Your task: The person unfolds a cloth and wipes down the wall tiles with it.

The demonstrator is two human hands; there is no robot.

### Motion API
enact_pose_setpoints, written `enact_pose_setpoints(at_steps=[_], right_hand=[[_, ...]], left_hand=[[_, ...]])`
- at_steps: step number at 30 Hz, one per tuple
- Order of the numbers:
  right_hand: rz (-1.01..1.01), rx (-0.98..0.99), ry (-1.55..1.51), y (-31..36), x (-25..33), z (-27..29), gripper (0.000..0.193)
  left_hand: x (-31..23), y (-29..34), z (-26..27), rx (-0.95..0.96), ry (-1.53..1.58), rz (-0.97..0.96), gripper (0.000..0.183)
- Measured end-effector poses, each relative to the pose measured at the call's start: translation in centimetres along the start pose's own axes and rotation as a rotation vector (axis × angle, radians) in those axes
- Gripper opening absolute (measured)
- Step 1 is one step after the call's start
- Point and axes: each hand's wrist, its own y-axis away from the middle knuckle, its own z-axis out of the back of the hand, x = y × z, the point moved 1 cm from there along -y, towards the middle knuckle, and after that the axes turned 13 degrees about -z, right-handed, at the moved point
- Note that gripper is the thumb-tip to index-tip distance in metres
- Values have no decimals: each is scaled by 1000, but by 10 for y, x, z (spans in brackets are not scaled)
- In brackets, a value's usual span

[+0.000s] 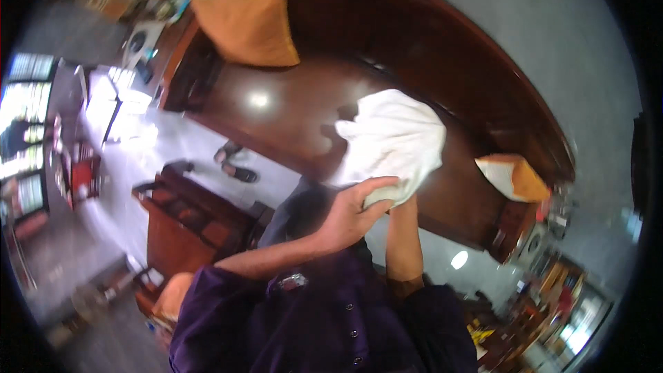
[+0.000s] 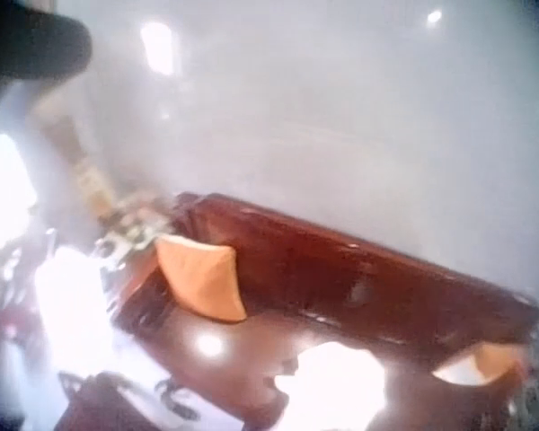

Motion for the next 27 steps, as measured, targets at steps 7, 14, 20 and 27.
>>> enact_pose_setpoints(at_steps=[7, 14, 20, 27], right_hand=[[-27, 34, 42, 1, -5, 2, 21], [14, 41, 42, -24, 12, -20, 21], [84, -3, 5, -56, 44, -42, 21], [220, -144, -34, -93, 93, -83, 22]], left_hand=[[31, 8, 2, -133, -57, 46, 43], [51, -7, 10, -46, -6, -7, 44], [26, -58, 45, 123, -27, 29, 34], [7, -122, 106, 224, 149, -83, 47]])
